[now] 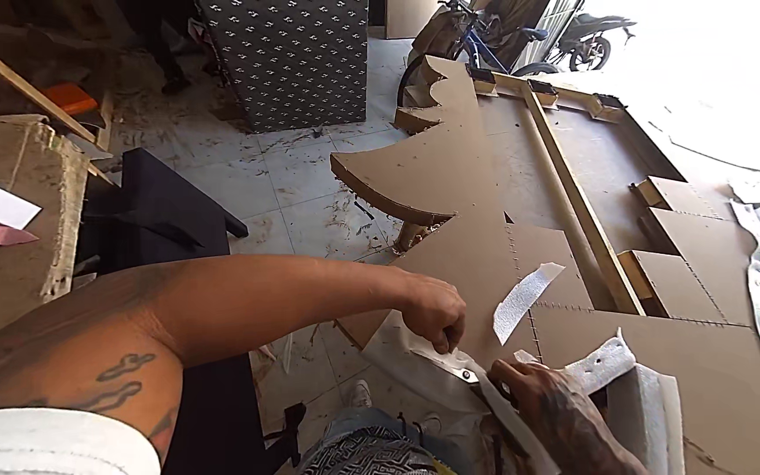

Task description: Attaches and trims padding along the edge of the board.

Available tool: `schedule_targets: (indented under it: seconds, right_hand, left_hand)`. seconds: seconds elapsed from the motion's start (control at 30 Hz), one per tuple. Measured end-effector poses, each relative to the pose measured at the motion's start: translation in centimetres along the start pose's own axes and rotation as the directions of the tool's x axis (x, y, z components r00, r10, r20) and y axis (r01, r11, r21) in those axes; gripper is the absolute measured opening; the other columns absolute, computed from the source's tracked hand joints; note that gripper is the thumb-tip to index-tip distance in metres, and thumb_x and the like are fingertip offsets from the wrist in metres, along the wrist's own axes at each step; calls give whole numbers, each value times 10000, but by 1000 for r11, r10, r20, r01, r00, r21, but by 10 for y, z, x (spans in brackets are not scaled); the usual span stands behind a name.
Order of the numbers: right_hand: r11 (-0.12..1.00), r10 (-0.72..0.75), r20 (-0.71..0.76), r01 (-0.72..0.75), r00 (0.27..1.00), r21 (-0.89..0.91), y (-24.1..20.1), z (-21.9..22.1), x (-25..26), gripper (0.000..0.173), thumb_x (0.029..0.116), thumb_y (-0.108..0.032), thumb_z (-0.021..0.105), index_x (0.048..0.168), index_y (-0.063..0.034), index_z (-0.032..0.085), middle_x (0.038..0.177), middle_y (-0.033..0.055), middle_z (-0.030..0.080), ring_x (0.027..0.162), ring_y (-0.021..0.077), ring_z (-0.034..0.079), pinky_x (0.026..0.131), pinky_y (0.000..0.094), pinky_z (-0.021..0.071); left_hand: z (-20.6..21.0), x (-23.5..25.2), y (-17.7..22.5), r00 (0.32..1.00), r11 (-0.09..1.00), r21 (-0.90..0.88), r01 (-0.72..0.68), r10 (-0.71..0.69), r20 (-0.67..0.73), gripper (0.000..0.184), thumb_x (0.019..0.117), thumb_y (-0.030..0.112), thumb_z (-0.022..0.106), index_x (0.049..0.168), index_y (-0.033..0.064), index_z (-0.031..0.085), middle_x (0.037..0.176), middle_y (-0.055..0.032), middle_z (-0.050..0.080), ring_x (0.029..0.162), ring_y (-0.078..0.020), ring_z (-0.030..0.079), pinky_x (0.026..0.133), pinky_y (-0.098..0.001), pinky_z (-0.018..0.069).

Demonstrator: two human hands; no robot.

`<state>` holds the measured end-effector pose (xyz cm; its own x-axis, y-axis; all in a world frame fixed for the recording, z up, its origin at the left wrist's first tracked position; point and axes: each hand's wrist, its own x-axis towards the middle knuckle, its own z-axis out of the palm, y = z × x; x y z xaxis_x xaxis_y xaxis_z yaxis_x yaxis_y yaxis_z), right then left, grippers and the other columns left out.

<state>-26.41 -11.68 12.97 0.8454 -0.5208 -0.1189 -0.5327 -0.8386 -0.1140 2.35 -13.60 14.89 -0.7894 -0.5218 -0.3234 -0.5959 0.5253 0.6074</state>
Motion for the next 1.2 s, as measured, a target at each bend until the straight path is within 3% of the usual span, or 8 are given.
schedule_targets:
  seconds: [0.13, 0.37, 0.6, 0.83, 0.9, 1.0, 1.13, 1.2]
  right_hand:
    - [986, 169, 81, -167, 982, -30, -24, -2, 5, 437, 597, -346, 829, 972, -181, 677, 794, 52, 681, 720, 278, 701, 532, 501, 531]
    - [929, 358, 252, -371, 899, 2, -44, -29, -16, 602, 664, -414, 831, 1144, -92, 664, 961, 145, 719, 900, 379, 709, 627, 577, 541]
    - [907, 402, 208, -418, 892, 41, -86, -12, 21, 484, 714, -393, 800, 1089, -105, 695, 845, 135, 726, 765, 345, 726, 624, 561, 553]
    - [855, 419, 484, -514, 768, 75, -105, -40, 65, 373, 900, -389, 660, 1071, -61, 712, 1065, 192, 719, 1042, 387, 692, 844, 593, 535]
    - [872, 340, 391, -443, 855, 209, -94, -32, 54, 453, 882, -474, 694, 1178, -134, 654, 999, 163, 720, 944, 369, 714, 766, 581, 565]
    - [867, 202, 147, -247, 968, 433, -74, -13, 11, 450, 868, -526, 733, 1046, -118, 673, 781, 108, 687, 735, 313, 704, 634, 547, 564]
    - [740, 361, 295, -464, 885, 486, -50, -24, -64, 540, 798, -609, 783, 1028, -128, 694, 789, 122, 700, 762, 334, 701, 689, 594, 554]
    - [667, 508, 282, -579, 814, 469, -44, -25, -106, 568, 783, -645, 780, 1020, -136, 696, 771, 104, 696, 739, 310, 698, 681, 570, 561]
  left_hand:
    - [1, -2, -9, 1000, 998, -56, -26, 26, -13, 136, 953, 217, 716, 1018, 120, 786, 867, -5, 739, 818, -115, 685, 772, -390, 555]
    - [-1, -11, -19, 997, 989, -145, -13, 2, -75, 153, 978, 214, 696, 1024, 90, 774, 866, -19, 733, 804, -111, 679, 760, -369, 558]
    - [1, -10, -12, 996, 985, -172, -33, 18, -87, 145, 983, 212, 682, 1028, 107, 772, 854, -1, 727, 788, -88, 668, 737, -343, 547]
    - [-7, -16, -10, 980, 973, -203, -112, 74, -185, 180, 1002, 223, 657, 1017, 72, 754, 855, -19, 725, 808, -105, 683, 771, -363, 571]
    - [-20, -17, -7, 948, 963, -267, -37, -50, -314, 165, 1017, 220, 627, 1016, 103, 743, 869, 2, 713, 804, -96, 674, 771, -349, 577]
    - [-32, 0, -6, 799, 929, -333, 163, -322, -508, 134, 1006, 317, 639, 1033, 220, 727, 919, 65, 679, 801, -75, 646, 742, -331, 572]
    - [-20, 81, 17, 791, 892, -225, 393, -452, -412, 650, 905, 596, 672, 1396, 180, 585, 1282, -131, 643, 1138, -306, 659, 964, -537, 550]
    - [-10, 121, 36, 828, 890, -56, 452, -442, -345, 716, 897, 550, 665, 1492, 187, 498, 1403, -167, 550, 1219, -344, 610, 982, -527, 541]
